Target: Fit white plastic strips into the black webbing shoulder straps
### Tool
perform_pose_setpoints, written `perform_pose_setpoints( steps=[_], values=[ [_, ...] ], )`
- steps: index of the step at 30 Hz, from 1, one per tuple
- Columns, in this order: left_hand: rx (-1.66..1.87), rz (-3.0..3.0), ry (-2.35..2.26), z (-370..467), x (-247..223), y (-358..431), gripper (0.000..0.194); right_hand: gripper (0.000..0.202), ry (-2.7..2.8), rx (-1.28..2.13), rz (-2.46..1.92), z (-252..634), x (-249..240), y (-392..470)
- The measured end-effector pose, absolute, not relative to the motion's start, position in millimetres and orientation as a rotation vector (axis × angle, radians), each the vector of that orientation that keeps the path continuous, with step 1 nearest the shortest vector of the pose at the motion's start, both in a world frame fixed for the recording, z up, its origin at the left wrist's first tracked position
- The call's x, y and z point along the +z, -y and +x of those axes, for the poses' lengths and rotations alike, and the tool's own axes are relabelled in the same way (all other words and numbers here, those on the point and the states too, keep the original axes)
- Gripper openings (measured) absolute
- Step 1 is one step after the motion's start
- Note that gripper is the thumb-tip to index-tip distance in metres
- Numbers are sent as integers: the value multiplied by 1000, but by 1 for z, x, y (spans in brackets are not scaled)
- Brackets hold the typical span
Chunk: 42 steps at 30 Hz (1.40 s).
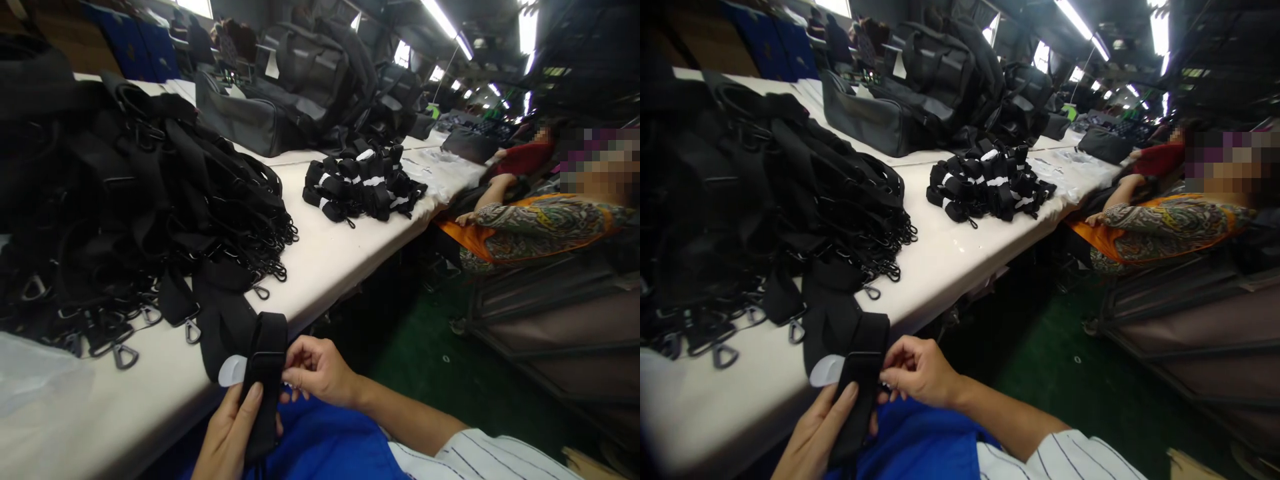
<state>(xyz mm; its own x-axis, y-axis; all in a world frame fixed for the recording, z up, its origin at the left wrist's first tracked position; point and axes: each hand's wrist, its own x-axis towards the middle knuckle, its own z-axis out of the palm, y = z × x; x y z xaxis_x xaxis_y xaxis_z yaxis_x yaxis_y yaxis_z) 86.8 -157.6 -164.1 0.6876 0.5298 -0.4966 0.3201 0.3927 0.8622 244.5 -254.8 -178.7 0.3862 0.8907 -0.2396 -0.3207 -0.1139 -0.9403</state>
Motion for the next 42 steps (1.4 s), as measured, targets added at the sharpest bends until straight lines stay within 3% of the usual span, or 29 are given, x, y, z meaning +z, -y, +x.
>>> perform_pose_setpoints(
  steps=[4, 13, 18, 23, 26, 36, 42],
  values=[
    [169, 1312, -885, 87, -168, 157, 56, 41, 572, 1201, -1159, 238, -180, 265],
    [138, 1149, -943, 81, -164, 154, 50, 61, 674, 1381, -904, 246, -183, 283],
    [160, 1408, -878, 80, -181, 153, 50, 28, 1269, 860, -1362, 246, -190, 275],
    [132, 1566, -882, 77, -201, 163, 52, 16, 1682, 191, -1650, 241, -182, 276],
    [205, 1561, -881, 76, -204, 170, 48, 14, 1815, 25, -1693, 239, -175, 277],
    [139, 1504, -691, 74, -215, 173, 37, 13, 1457, 516, -1714, 241, -206, 278],
    [135, 1199, -737, 70, -220, 181, 51, 13, 1171, 665, -1735, 224, -204, 281]
  ],
)
